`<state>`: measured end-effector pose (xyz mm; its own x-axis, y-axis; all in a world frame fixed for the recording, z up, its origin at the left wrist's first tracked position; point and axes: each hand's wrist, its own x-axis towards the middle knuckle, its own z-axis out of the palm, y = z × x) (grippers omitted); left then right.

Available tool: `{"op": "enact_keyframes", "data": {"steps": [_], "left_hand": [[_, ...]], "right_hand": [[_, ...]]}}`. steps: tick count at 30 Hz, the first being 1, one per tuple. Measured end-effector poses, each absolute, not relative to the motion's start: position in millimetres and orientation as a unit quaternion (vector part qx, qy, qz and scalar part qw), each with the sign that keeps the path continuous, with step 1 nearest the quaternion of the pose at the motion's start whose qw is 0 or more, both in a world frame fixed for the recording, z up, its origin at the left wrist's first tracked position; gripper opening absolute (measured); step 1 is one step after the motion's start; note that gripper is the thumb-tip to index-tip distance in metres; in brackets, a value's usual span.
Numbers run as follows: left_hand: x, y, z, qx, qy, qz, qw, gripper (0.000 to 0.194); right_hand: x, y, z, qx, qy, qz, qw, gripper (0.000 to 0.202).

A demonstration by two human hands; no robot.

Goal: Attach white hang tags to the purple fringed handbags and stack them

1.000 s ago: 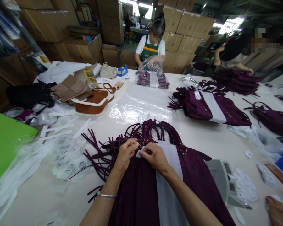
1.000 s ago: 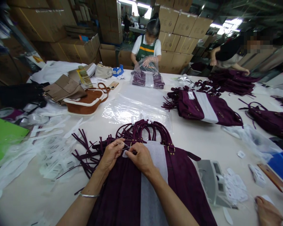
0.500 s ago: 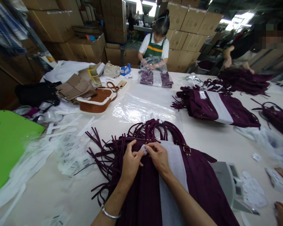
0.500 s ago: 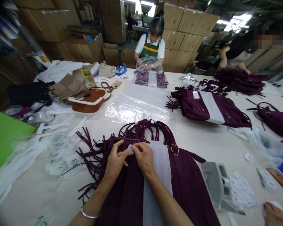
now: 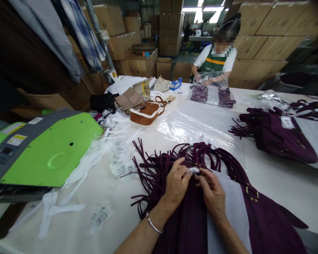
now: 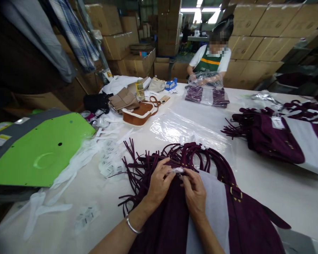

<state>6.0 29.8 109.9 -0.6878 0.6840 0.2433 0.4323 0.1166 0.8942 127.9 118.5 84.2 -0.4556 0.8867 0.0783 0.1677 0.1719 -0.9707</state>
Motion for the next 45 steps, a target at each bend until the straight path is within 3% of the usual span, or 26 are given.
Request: {"op": "enact_keyframes", "data": {"steps": [3,6,10,13,16,20,24,26,31,35,39,45], "left_hand": [[-6,-2,118,0.411,0.714,0.567,0.001,0.011],[-4,-45,116,0.519,0.691,0.499,-0.065,0.017],[14,-107,92,0.630,0.689,0.357,-0.014,0.032],[10,-161,68,0.539,0.787,0.300,0.029,0.039],[-18,-219,43,0.349,0.907,0.236,0.001,0.036],[-54,-274,18,0.244,0.964,0.107,0.011,0.040],[-66,-284,15,0.253,0.963,0.061,0.071,0.016],[-69,-284,17,0.266,0.958,0.064,0.081,0.002],[-81,-292,15,0.314,0.938,0.132,0.068,0.013],[-83,-282,41,0.264,0.927,0.264,0.040,0.025],[-55,-239,96,0.210,0.885,0.376,0.177,0.031],[-4,-174,126,0.419,0.747,0.419,0.302,0.021]], "right_hand": [[131,118,87,-0.420,-0.634,0.549,0.346,0.045],[130,119,88,-0.444,-0.608,0.552,0.358,0.048],[125,118,86,-0.455,-0.626,0.528,0.351,0.049],[124,114,84,-0.441,-0.663,0.495,0.346,0.050],[125,111,81,-0.426,-0.695,0.464,0.346,0.049],[124,112,78,-0.419,-0.724,0.429,0.340,0.047],[124,110,84,-0.413,-0.690,0.481,0.349,0.049],[128,104,93,-0.424,-0.660,0.501,0.366,0.050],[152,62,127,-0.441,-0.621,0.515,0.393,0.047],[162,-2,143,-0.409,-0.639,0.577,0.304,0.032],[141,-61,145,-0.362,-0.633,0.665,0.162,0.027],[112,-80,147,-0.384,-0.584,0.686,0.202,0.026]]}}
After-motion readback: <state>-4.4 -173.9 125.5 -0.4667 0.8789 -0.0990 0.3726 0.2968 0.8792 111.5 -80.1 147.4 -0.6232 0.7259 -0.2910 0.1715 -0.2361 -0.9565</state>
